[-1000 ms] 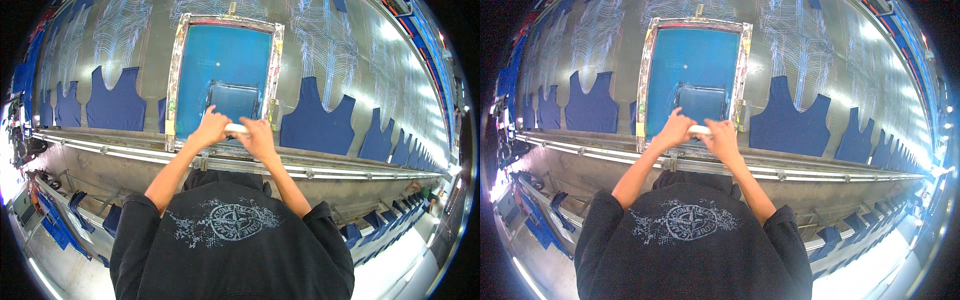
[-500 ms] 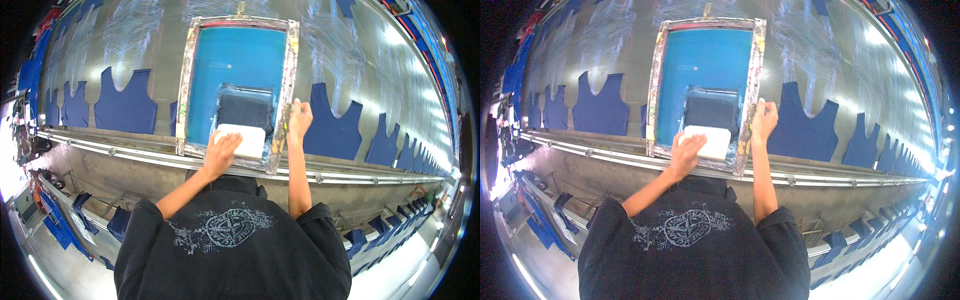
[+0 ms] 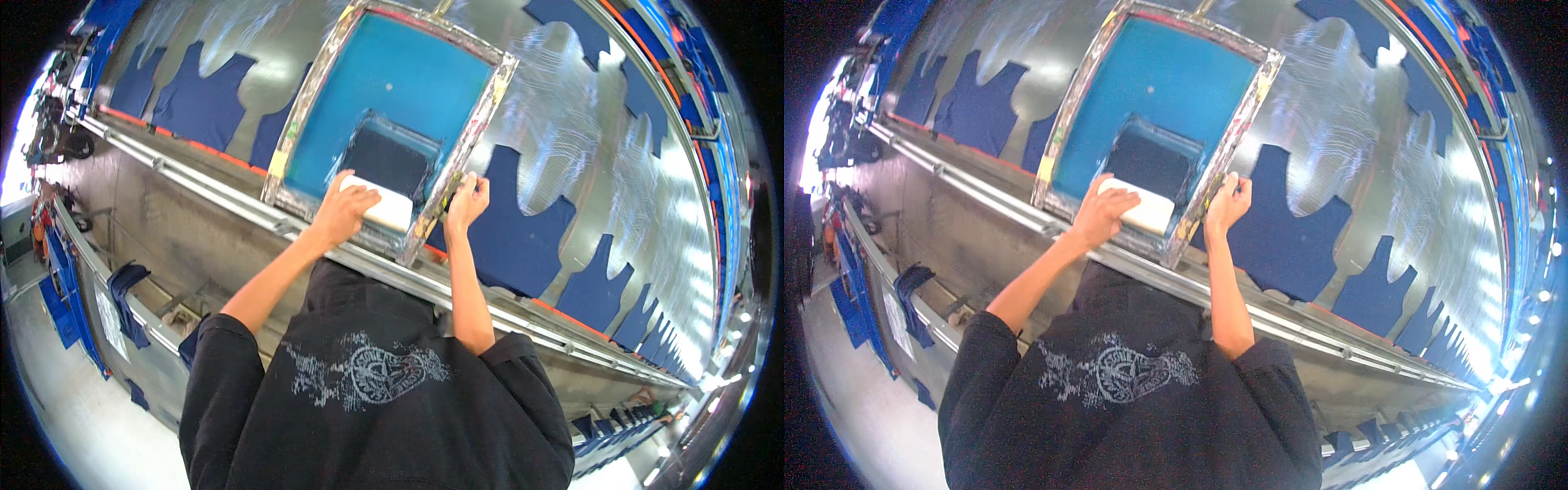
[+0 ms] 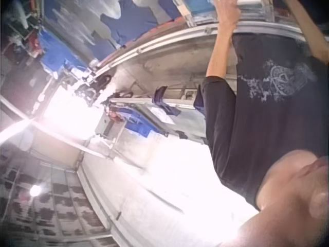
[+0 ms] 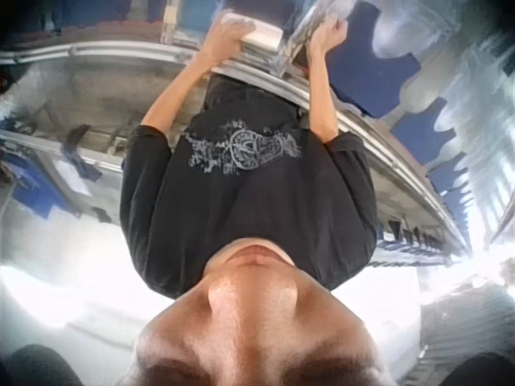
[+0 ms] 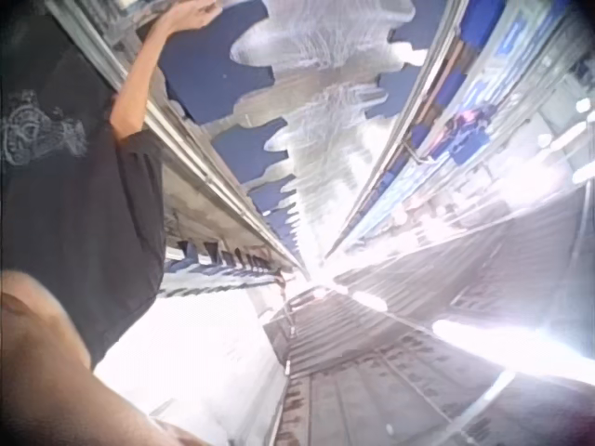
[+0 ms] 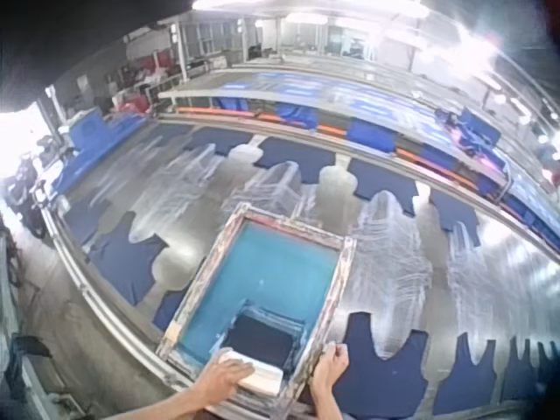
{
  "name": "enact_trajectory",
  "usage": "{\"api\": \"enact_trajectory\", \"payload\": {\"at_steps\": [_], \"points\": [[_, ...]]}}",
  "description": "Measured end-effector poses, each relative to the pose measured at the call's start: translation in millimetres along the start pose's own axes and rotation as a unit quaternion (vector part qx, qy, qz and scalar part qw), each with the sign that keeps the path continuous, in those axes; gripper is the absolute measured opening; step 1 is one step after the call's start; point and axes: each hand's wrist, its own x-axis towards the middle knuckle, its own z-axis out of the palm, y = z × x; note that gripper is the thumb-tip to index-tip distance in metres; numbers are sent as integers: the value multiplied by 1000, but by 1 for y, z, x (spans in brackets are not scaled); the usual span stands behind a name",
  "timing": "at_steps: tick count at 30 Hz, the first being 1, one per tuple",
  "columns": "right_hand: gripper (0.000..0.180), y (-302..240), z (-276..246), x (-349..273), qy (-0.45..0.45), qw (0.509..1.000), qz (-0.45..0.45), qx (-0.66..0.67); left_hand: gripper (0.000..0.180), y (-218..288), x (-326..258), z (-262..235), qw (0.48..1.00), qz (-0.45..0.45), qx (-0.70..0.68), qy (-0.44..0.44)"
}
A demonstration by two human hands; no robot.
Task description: The person uses a squeegee to pull dark ink across a screen-printing frame, applying it to a series of blue garments laid out on a conveyor. After completing a pass, the person lifts the frame and walks to a different section of the line to continue printing.
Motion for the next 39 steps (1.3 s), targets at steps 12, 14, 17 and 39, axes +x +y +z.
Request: {"api": "enact_trajectory", "payload": {"at_steps": [12, 14, 17, 39], "points": [[26, -45, 60, -10, 11, 930, -86, -357, 23, -79, 65, -41, 970, 42, -1, -240], [29, -73, 71, -13, 49, 863, -277, -419, 21, -90, 99, -50, 978, 56, 14, -201], [33, -109, 100, -5, -146, 854, -356, -351, 22, -102, 153, -51, 987, 60, 44, -139], [47, -71, 85, -25, 47, 968, -49, -242, 31, -130, 156, -58, 989, 44, 50, -134]]}}
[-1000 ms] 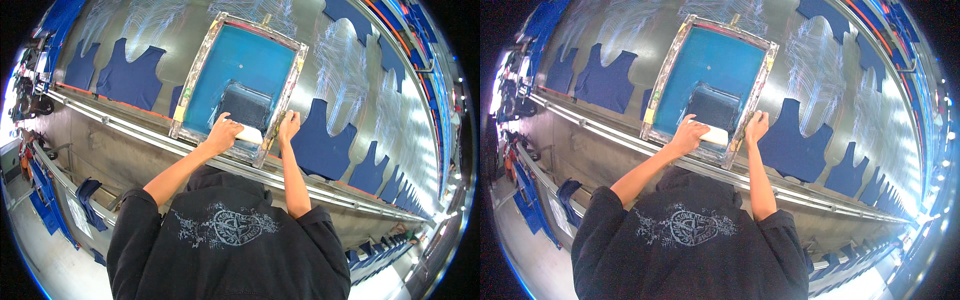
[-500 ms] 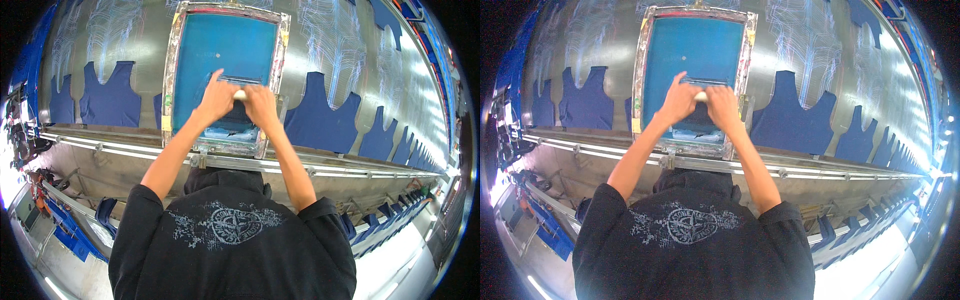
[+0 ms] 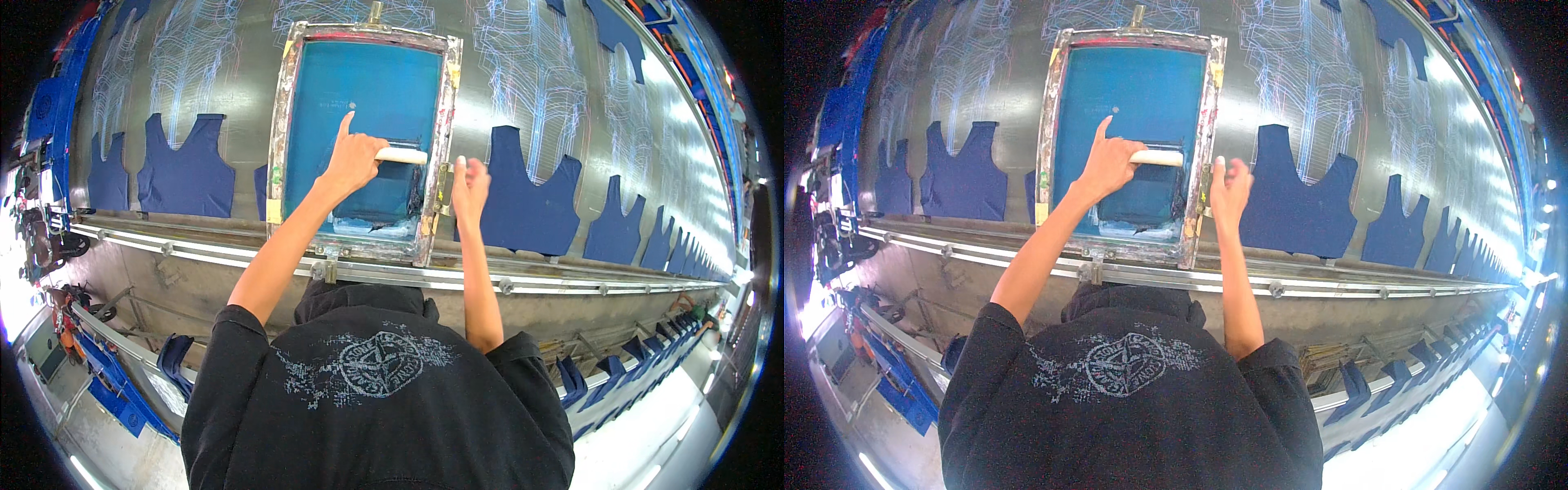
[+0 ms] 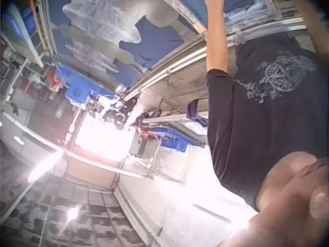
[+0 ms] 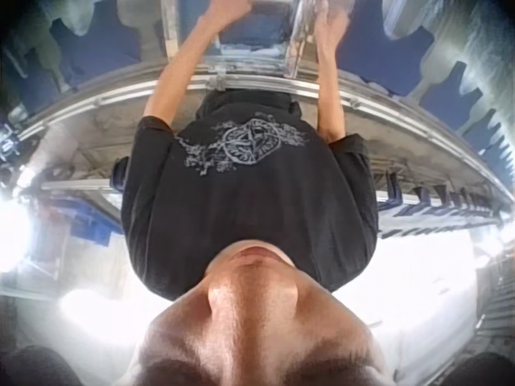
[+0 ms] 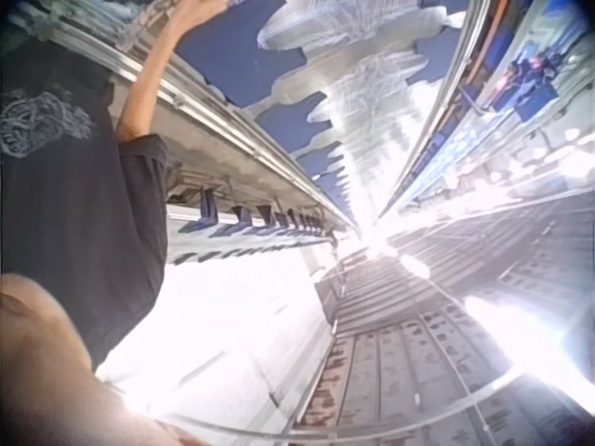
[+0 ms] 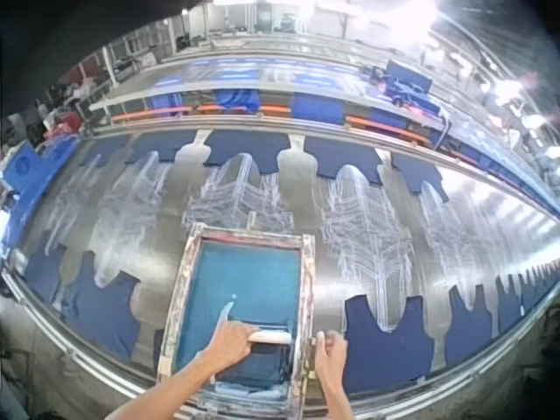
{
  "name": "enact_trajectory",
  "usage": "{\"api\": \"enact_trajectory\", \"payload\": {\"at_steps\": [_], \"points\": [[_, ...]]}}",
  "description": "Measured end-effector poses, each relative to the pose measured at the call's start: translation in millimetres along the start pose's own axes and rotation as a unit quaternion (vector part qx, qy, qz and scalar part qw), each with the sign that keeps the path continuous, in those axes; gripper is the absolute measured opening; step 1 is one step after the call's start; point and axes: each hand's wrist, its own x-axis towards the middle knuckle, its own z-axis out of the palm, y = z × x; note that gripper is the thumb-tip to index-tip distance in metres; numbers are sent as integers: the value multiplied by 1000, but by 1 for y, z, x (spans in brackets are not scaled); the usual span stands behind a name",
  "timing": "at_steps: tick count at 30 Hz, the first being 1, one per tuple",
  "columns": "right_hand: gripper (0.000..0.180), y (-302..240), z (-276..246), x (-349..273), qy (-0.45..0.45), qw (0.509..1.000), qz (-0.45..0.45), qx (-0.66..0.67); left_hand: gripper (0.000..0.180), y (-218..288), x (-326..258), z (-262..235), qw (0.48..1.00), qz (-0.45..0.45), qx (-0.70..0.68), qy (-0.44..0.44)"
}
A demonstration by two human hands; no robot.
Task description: The person uses a squeegee to pull dark ink across a screen-printing frame, applying it to a series of blue garments laid out on a conveyor. After completing a pass, the person lifts the frame and walks to a different section of the line to continue printing.
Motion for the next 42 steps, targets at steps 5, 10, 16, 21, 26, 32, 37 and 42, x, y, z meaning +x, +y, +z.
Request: {"api": "enact_trajectory", "payload": {"at_steps": [5, 10, 16, 21, 26, 32, 37, 42], "points": [[41, 12, 17, 12, -72, 984, 135, 96, 51, 20, -88, 23, 981, 57, -68, 174], [34, -8, 46, -7, 63, 995, 60, 48, 58, 27, -171, 26, 982, 10, -111, 154], [29, 26, 102, -9, 22, 996, 53, 66, 47, -10, -142, 41, 990, -11, -76, 118], [29, 49, 174, 3, -3, 986, 122, 110, 56, -70, -116, 56, 994, -51, -82, 57], [31, 21, 248, 49, 28, 997, 25, 67, 52, -148, -65, 54, 994, -46, -63, 79], [33, 51, 261, 110, 59, 997, -1, -52, 41, -153, 10, 86, 995, 0, -77, 64], [33, 31, 251, 117, -20, 976, -105, -191, 27, -199, 69, 65, 983, 25, -40, -175], [36, -43, 268, 140, -199, 901, -371, -103, 17, -235, 157, 42, 998, 46, 1, -45]]}}
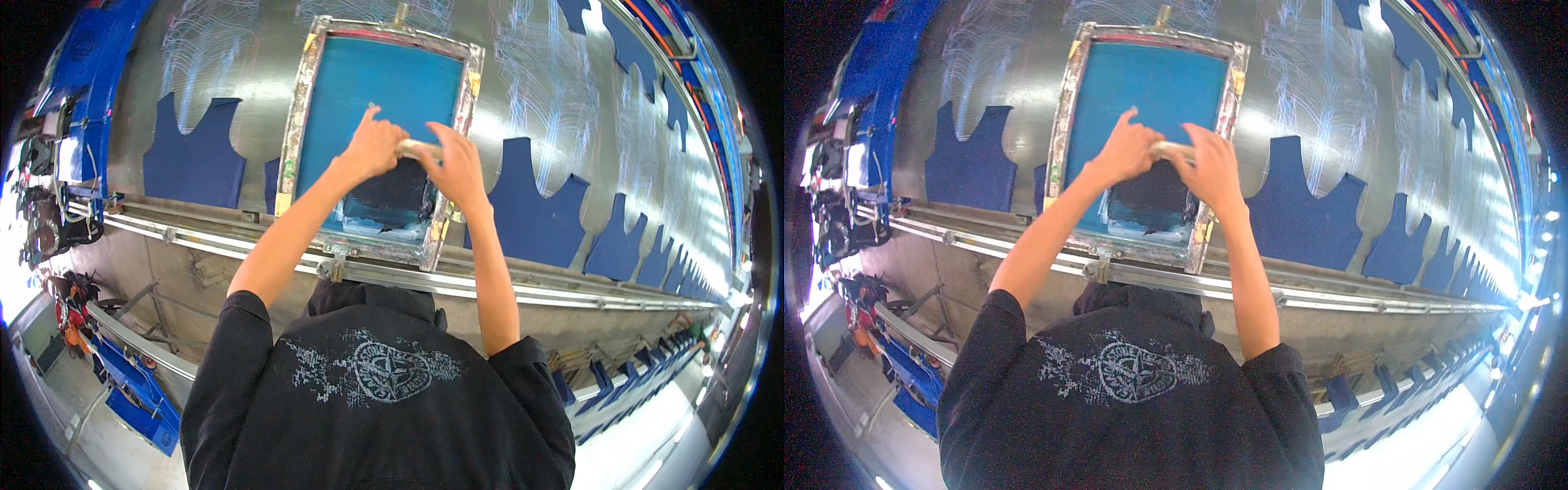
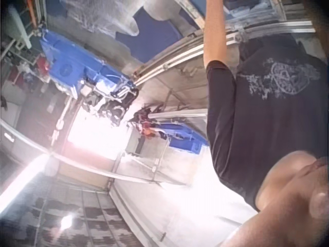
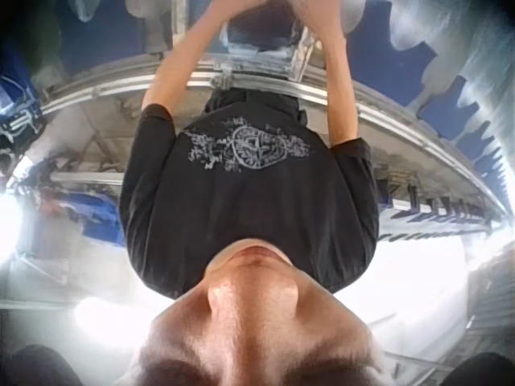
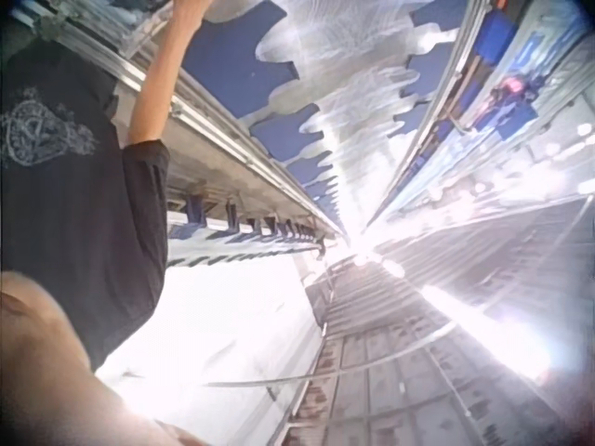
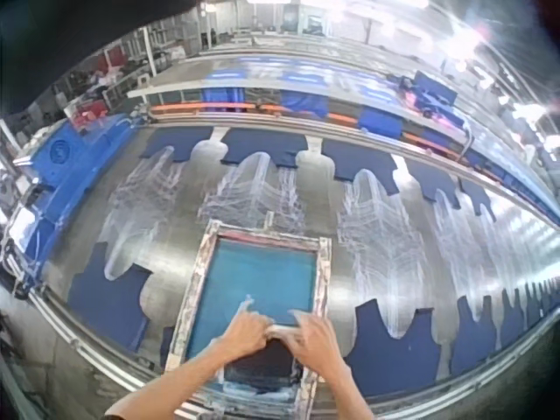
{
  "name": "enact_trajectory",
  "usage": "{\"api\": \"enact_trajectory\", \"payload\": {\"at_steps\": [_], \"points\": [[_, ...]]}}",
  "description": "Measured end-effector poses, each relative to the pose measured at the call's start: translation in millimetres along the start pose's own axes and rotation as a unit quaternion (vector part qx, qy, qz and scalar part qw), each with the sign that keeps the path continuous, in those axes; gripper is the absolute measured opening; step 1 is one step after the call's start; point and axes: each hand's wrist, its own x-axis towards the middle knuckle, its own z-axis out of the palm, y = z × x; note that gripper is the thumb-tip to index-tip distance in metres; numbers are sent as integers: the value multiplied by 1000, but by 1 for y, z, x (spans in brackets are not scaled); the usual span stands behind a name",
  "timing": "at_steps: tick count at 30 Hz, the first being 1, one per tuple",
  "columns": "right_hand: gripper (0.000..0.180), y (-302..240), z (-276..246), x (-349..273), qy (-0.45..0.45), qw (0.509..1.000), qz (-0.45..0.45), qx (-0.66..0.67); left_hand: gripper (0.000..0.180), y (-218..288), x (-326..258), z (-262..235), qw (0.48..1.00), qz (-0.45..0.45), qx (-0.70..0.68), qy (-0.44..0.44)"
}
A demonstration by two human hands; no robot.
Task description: The person uses a squeegee to pull dark ink across a screen-printing frame, applying it to a series of blue garments laid out on a conveyor. After completing a pass, the person lifts the frame and walks to a different section of the line to continue printing.
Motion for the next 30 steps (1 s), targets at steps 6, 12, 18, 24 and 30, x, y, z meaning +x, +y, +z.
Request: {"api": "enact_trajectory", "payload": {"at_steps": [6, 12, 18, 24, 30], "points": [[15, -38, 34, -21, -134, 989, 31, -50, 23, 10, -49, 28, 996, 16, -51, 75], [32, -90, 29, -92, -259, 961, 92, -20, 27, 37, -127, 26, 990, -18, -65, -125], [53, -32, 13, -74, 130, 959, 251, -5, 19, -11, -59, -8, 995, -44, -49, -78], [55, 16, 36, -54, 109, 809, 539, 206, 43, -11, -70, 22, 990, 6, -37, 138], [35, -32, 38, -29, 243, 819, 501, 137, 66, 27, -195, 22, 984, -7, -89, 154]]}}
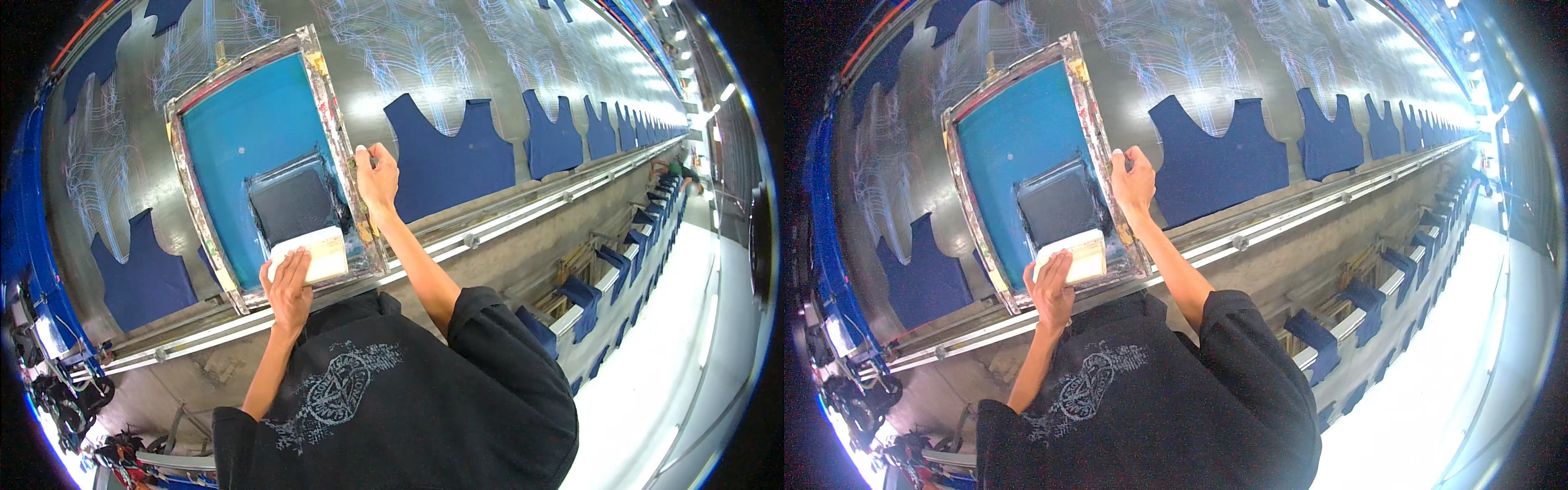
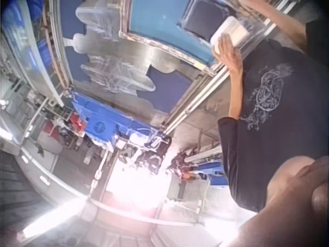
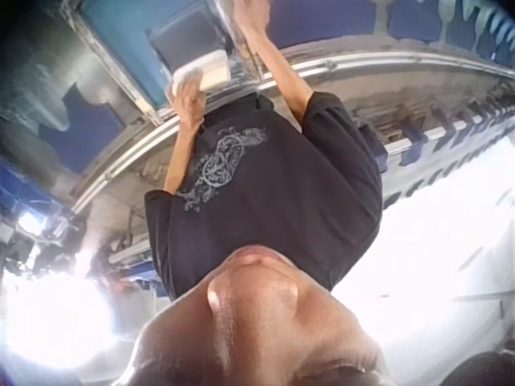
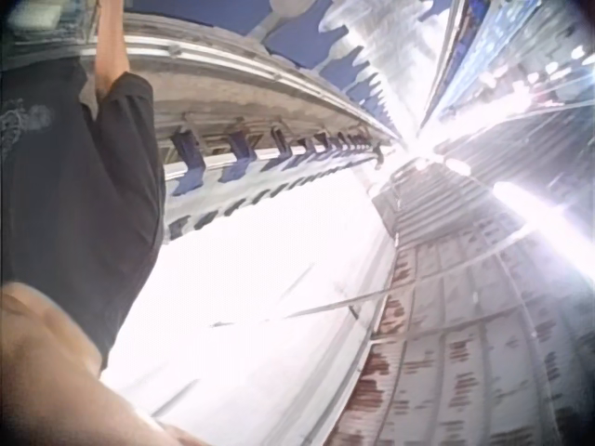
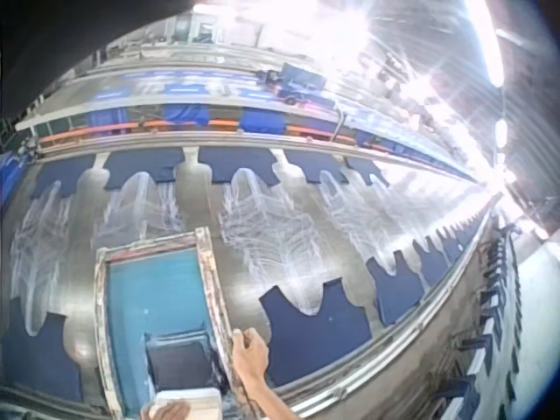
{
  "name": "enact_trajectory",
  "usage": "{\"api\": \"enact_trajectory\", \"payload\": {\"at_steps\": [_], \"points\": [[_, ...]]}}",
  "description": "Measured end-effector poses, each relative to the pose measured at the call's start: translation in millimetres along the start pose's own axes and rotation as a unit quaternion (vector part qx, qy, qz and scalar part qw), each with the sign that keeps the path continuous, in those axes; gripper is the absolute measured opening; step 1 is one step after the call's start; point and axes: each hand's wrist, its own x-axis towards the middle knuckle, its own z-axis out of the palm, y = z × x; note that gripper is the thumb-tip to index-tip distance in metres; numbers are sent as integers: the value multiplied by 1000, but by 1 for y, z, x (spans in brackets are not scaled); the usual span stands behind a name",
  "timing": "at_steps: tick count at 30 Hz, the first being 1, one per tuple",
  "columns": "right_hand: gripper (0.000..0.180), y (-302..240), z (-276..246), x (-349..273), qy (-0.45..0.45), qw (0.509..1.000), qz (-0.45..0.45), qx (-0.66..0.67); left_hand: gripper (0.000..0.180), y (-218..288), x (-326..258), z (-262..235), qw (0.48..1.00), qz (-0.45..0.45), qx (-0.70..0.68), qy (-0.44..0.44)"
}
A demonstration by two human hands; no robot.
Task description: The person uses a squeegee to pull dark ink across a screen-printing frame, applying it to a series of blue garments laid out on a conveyor. After completing a pass, the person lifts the frame and walks to a different section of the line to continue printing.
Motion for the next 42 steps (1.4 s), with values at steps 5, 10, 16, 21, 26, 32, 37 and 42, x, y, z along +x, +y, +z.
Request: {"api": "enact_trajectory", "payload": {"at_steps": [5, 10, 16, 21, 26, 32, 37, 42], "points": [[33, -18, 114, -67, -41, 998, 17, 37, 62, -107, -20, -53, 999, -21, 8, -45], [35, -37, 255, -173, -41, 989, -48, 130, 58, -236, -83, -153, 997, -35, 41, -54], [36, -101, 360, -262, -37, 993, -66, 96, 53, -349, -130, -232, 998, -41, 41, -33], [37, -111, 384, -273, 9, 998, -67, 19, 50, -375, -140, -260, 999, -10, 15, -47], [32, -81, 408, -259, -57, 994, -30, -88, 39, -411, -116, -230, 992, -19, -8, -127], [39, -151, 397, -263, -43, 920, -355, -159, 21, -460, -44, -272, 981, 30, 30, -190], [35, -210, 431, -268, -286, 804, -480, -203, 23, -485, 29, -266, 983, -6, 89, -160], [16, -171, 442, -310, -280, 806, -470, -225, 34, -482, -19, -250, 991, 33, 65, -113]]}}
